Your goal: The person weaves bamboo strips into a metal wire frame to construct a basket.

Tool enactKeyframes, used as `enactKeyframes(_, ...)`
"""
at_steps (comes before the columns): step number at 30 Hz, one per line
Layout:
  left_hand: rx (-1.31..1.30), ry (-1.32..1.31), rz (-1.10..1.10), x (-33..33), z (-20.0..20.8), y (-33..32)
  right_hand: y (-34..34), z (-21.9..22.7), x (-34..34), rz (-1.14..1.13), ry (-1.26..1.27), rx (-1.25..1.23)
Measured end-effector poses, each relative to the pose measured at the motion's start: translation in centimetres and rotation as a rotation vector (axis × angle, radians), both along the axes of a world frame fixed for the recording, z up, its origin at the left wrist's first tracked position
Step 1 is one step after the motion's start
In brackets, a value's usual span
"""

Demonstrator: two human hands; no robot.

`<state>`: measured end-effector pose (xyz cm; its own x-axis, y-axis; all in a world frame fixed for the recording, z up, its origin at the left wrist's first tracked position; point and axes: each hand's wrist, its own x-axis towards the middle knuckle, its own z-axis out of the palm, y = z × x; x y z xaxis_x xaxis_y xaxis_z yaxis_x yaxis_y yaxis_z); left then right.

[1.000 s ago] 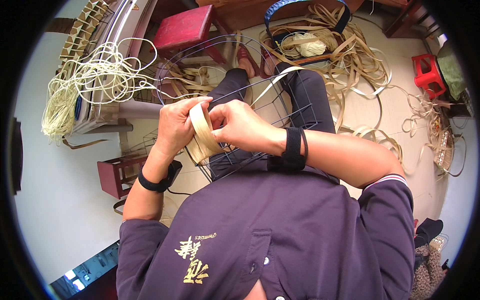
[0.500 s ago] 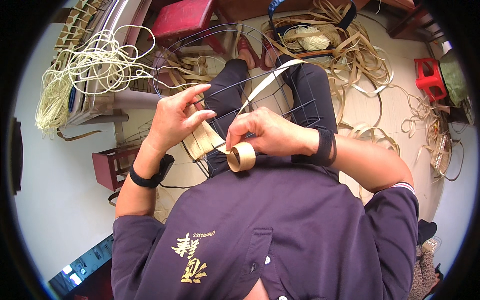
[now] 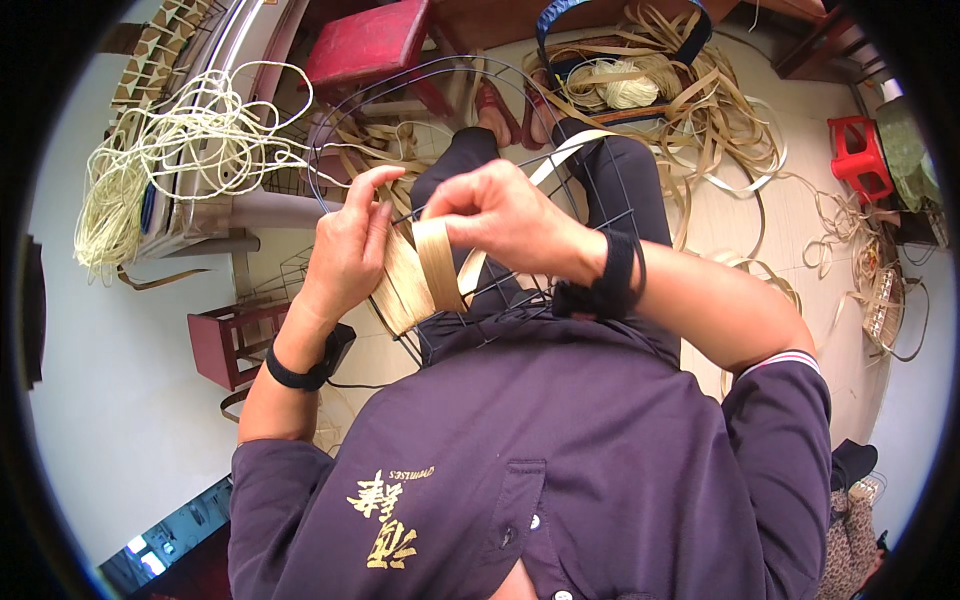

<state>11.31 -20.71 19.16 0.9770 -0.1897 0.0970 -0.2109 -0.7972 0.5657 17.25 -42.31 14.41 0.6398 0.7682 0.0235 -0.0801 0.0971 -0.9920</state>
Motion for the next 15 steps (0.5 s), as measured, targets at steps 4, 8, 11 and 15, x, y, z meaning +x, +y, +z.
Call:
enactKeyframes(4, -0.114, -0.016, 0.027, -0.3, -0.7, 0.4, 2.2, -0.1, 3.2, -0.035, -0.111, -0.022)
enactKeyframes(8, -0.137, 0.029, -0.048, -0.4, -0.6, 1.0, 4.3, -0.3, 4.4, -0.066, -0.133, -0.008)
enactKeyframes(11, -0.141, 0.05, -0.068, -0.4, 0.0, 0.4, 5.7, -1.2, 5.1, -0.099, 0.009, -0.169)
enactKeyframes(15, -0.094, -0.033, -0.106, -0.4, 0.1, 0.5, 6.9, -1.3, 5.5, -0.083, 0.144, -0.194)
